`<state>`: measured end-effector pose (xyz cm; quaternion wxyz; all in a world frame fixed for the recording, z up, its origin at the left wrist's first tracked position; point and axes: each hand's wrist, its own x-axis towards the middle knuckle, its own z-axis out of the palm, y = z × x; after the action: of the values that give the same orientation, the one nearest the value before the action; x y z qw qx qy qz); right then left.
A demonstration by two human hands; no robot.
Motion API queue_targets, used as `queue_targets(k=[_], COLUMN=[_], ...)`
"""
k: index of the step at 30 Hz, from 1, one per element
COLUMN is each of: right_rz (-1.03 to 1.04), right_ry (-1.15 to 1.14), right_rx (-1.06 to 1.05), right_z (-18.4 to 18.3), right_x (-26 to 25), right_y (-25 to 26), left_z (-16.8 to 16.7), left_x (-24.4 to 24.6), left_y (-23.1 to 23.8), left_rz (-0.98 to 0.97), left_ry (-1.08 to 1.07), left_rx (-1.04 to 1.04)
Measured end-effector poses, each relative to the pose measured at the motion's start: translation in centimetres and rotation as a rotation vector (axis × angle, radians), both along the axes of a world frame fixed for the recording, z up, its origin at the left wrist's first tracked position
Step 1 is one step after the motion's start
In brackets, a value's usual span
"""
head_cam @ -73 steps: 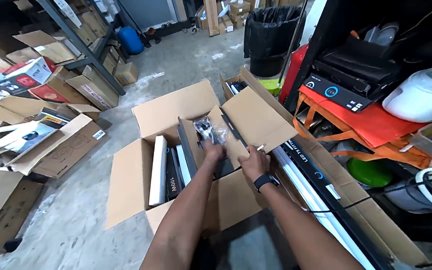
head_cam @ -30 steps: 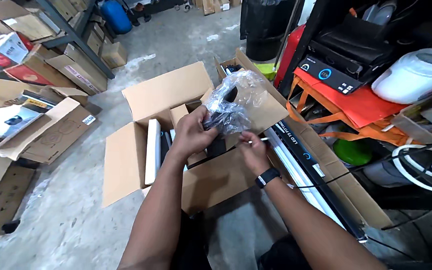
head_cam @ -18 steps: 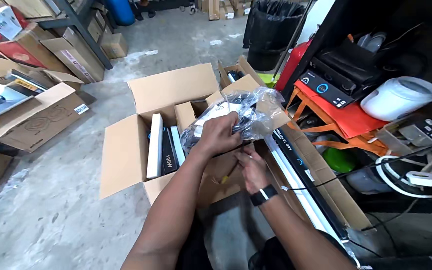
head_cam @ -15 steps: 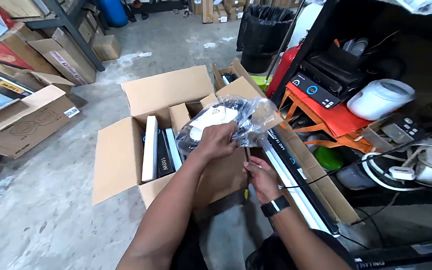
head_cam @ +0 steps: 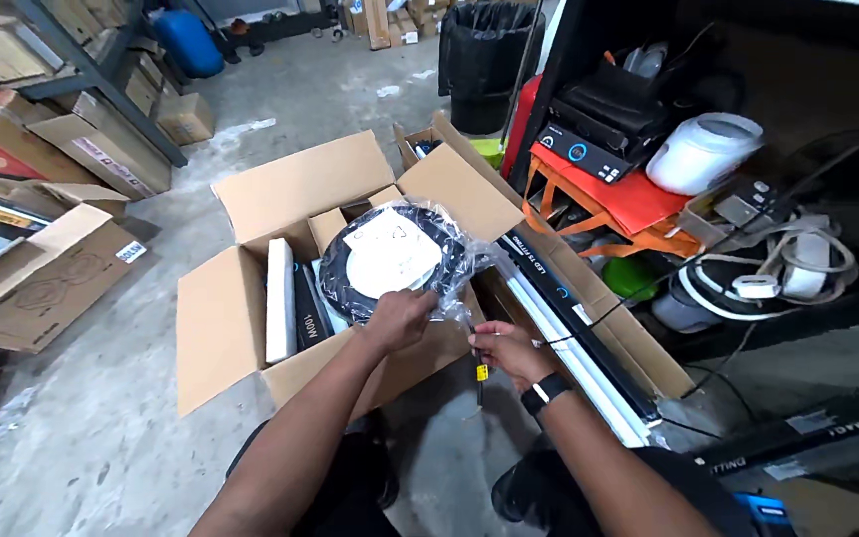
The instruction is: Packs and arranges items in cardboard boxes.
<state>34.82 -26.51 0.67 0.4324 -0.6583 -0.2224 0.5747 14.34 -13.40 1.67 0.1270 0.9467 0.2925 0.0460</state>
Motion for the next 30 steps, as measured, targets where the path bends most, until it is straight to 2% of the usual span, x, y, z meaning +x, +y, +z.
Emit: queue_targets(k=[2,4,7,11,15,20,22,24,27,30], right_rz=[0.006,-0.010,-0.060,-0.118,-0.162,-0.214,-0.276,-0.327,-0.328,-0.245], right_ry=[0.062,0.110,0.189,0.274,0.297,0.271,0.211,0.039,-0.224,-0.263], right_rx=[0.035,0.074,0.103,0.118,0.141,0.090,0.121,0.215,0.479,0.691], right_z=[0.8,1.3,1.6,1.2,0.8,1.8,1.5,1.3,1.4,2.5], right_x=[0.2,0.3,0.6,0.7,1.0,1.4,1.6,2.0,3.0,3.5], right_y=[0.4,0.6,1.0,0.8,0.2,-0.2,-0.4,-0.6,-1.0,-1.8], left_z=[1.5,2.0,1.6,0.9,0.9,0.5,0.3,0.9,2.2,2.1], left_x=[-0.2,-1.0,-1.3,0.9,2.8,6.1,7.2,7.9,8.1,7.9], left_y=[-1.6,-4.1,-7.1,-8.2,-8.8,-9.1,-9.0,-8.9,-8.8,-8.5], left_rz=[0.052,0.059,-0.012,-0.132,-0.209,-0.178,-0.099,0.031,0.169,0.195], left_ry=[0.068,0.022,-0.219,-0.526,-0.648,-0.821,-0.916,-1.013,-1.101,-1.153], left_rx=[0.002,0.048,-0.003,0.112,0.019,-0.115,-0.199,-0.309,-0.491,-0.606])
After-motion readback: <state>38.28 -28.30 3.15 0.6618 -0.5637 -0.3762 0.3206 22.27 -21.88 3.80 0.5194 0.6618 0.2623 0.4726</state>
